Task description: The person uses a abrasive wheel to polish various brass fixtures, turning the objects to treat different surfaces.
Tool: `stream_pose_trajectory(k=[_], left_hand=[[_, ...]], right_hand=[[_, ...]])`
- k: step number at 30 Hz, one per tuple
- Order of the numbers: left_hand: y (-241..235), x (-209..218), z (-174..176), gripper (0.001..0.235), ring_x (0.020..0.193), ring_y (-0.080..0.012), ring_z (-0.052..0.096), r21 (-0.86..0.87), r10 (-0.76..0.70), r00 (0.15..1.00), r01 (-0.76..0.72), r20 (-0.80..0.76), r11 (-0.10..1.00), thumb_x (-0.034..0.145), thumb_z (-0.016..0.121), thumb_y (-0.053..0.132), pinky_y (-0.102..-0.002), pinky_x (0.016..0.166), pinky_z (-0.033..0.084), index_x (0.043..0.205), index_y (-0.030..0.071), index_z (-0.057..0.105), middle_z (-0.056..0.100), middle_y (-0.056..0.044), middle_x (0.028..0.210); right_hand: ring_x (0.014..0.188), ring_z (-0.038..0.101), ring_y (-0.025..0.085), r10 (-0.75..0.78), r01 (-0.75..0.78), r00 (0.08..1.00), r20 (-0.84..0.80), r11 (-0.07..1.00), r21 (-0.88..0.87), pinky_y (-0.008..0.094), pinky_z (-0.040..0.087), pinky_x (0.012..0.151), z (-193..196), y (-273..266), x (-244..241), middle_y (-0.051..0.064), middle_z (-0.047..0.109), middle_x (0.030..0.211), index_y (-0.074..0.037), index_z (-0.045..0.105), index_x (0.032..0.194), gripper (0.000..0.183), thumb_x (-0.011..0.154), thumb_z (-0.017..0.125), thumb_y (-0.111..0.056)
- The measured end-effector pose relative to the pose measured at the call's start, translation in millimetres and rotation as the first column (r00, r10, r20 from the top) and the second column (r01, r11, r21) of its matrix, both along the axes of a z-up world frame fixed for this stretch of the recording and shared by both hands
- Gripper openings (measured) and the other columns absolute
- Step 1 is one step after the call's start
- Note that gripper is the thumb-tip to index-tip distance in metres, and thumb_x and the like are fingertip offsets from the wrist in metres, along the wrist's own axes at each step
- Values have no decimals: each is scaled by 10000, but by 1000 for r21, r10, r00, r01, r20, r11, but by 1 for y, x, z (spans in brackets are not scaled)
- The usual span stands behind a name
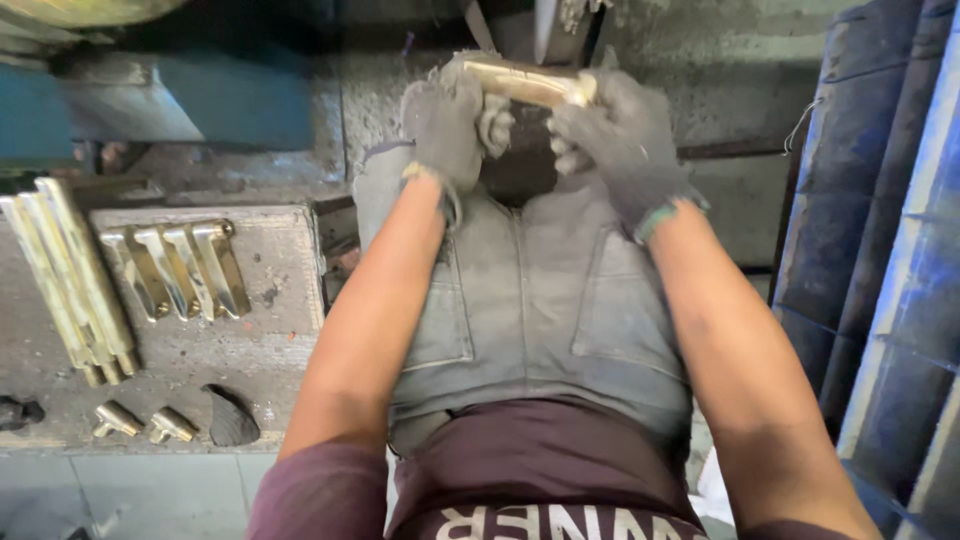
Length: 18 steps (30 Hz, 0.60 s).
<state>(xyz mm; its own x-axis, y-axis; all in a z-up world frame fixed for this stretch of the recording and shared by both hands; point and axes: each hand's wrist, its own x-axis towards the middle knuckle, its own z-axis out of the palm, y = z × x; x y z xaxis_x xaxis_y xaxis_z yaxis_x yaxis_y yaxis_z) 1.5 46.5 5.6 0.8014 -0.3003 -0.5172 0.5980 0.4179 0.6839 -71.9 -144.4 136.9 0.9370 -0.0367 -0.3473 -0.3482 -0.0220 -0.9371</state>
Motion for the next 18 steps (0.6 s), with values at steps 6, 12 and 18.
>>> stream_pose_trajectory(k=[6,12,18], left_hand=[[55,-95,105,490,1202,-286,671,638,-562,357,-138,746,758,981,773,297,-407,1087,527,1343,19,593,697,-114,1219],[62,-129,159,510,1252,-294,659,769,-684,377,-139,624,625,940,807,227,-400,1079,523,1411,123,642,709,-83,1298],[54,-133,134,487,1204,-222,677,704,-545,496,-215,676,677,952,791,225,-334,1052,560,1393,102,625,696,-76,1286]], right_hand=[[969,684,185,387,-297,776,499,921,-253,327,575,924,4,-38,-72,78,663,1143,19,573,1332,433,1032,727,-253],[1002,692,220,175,-303,906,386,904,302,377,636,894,18,-27,-98,84,636,1228,-2,543,1353,380,1106,633,-277],[920,694,257,192,-251,911,365,961,120,409,619,790,14,-9,-78,166,623,1211,41,547,1280,469,1155,493,-407]])
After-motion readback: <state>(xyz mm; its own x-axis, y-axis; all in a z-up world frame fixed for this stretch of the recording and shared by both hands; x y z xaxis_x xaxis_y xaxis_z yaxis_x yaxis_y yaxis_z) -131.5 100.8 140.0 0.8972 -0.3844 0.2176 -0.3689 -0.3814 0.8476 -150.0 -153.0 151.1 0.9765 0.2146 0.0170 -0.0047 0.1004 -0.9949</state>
